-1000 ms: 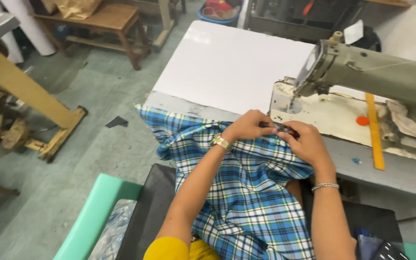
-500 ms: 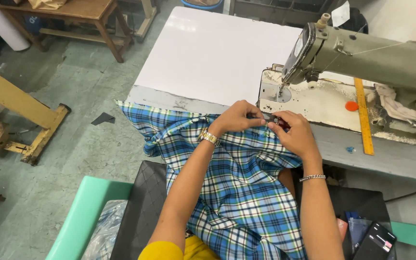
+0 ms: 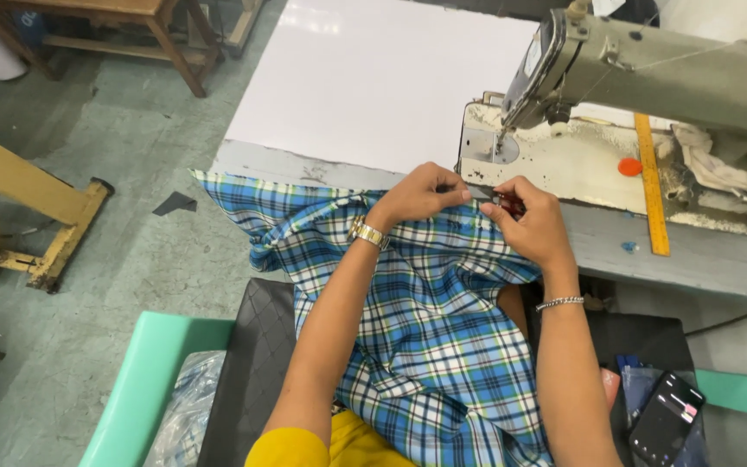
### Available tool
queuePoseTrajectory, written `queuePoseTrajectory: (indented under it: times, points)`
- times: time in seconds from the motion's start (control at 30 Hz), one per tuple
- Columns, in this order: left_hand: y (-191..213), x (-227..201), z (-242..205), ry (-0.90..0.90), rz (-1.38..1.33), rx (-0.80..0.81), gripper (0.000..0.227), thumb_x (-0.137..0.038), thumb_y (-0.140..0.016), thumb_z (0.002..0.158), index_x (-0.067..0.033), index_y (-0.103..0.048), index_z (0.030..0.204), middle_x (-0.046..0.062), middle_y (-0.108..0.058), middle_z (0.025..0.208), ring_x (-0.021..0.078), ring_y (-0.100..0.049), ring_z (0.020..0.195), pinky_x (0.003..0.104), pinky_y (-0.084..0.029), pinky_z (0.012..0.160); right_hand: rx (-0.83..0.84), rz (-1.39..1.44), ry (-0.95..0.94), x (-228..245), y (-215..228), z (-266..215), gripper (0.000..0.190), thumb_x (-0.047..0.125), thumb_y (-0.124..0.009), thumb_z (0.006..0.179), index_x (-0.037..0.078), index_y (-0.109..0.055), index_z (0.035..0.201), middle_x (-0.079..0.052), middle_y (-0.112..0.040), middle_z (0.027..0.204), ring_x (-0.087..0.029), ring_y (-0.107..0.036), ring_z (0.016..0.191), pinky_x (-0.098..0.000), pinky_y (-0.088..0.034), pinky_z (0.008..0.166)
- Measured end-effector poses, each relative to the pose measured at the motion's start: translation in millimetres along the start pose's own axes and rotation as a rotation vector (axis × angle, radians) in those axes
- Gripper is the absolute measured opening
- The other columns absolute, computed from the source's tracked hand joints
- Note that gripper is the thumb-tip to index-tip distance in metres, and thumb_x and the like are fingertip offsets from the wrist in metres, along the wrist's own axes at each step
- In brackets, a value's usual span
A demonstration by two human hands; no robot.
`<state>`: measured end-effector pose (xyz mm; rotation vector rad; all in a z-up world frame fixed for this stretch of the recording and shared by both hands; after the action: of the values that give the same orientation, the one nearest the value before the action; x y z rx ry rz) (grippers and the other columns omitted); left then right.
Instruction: Trimming loose threads and finishing seams on a plaid shirt using hand snips at a sewing workstation.
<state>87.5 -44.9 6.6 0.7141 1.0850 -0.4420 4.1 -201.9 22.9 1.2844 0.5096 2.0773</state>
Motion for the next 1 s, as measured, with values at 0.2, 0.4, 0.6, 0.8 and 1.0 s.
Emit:
queuePoseTrajectory:
  times: [0.2, 0.4, 0.6, 0.8, 1.0]
  points:
    - [-1.6, -39.9, -8.4, -0.051, -0.013, 0.024, 0.014, -0.018, -0.071, 0.091, -0.008, -0.08, 0.086, 0.01, -0.072, 0.071, 0.02, -0.065, 0.071, 0.037, -0.053, 0.077, -0.018, 0.036, 0.058, -1.6, 2.5, -0.3, 0.031, 0.027, -0.089, 0.091, 0.004, -0.073, 0.104, -0.015, -0.067, 0.073, -0.028, -0.066, 0.067, -0.0325, -0.051, 0.057]
    - [0.9, -43.5, -8.0, -0.052, -0.002, 0.007, 0.01, -0.016, -0.076, 0.086, -0.0078, -0.081, 0.088, 0.011, -0.074, 0.073, 0.0232, -0.069, 0.073, 0.039, -0.054, 0.079, -0.008, 0.12, 0.04, 14.5, 6.1, 1.2, 0.029, 0.018, -0.09, 0.089, 0.003, -0.072, 0.107, -0.014, -0.069, 0.076, -0.023, -0.068, 0.073, -0.03, -0.053, 0.06]
    - [0.3, -25.9, -5.4, -0.025, -0.022, -0.008, 0.014, -0.012, -0.068, 0.09, -0.0089, -0.081, 0.087, 0.006, -0.069, 0.065, 0.0161, -0.061, 0.066, 0.034, -0.052, 0.073, 0.028, 0.126, 0.037, 19.9, 3.2, 0.7, 0.029, 0.015, -0.09, 0.088, 0.004, -0.07, 0.105, -0.013, -0.07, 0.078, -0.022, -0.068, 0.074, -0.0294, -0.053, 0.061]
    - [2.7, -47.4, -9.9, -0.032, 0.0, 0.015, 0.014, -0.015, -0.073, 0.084, -0.0078, -0.082, 0.092, 0.01, -0.071, 0.068, 0.0216, -0.063, 0.066, 0.037, -0.053, 0.075, 0.031, 0.07, 0.07, 25.2, 1.4, 1.9, 0.028, 0.014, -0.089, 0.089, 0.002, -0.07, 0.104, -0.014, -0.069, 0.077, -0.026, -0.068, 0.073, -0.0309, -0.053, 0.06]
    - [2.7, -44.4, -9.8, -0.054, 0.002, 0.011, 0.012, -0.017, -0.077, 0.081, -0.0087, -0.082, 0.088, 0.008, -0.068, 0.064, 0.0189, -0.061, 0.064, 0.035, -0.052, 0.071, 0.024, -0.011, 0.135, 21.7, -4.0, 0.2, 0.025, 0.015, -0.088, 0.091, 0.002, -0.07, 0.102, -0.015, -0.069, 0.075, -0.031, -0.069, 0.073, -0.0335, -0.054, 0.059]
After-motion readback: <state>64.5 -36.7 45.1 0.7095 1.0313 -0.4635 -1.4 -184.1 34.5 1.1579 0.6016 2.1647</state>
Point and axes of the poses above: each hand's wrist, its own z-axis towards the middle knuckle, its own y-axis out of the back of the hand, x = y × z, the point moved 9 cm from there along z, towards the middle knuckle
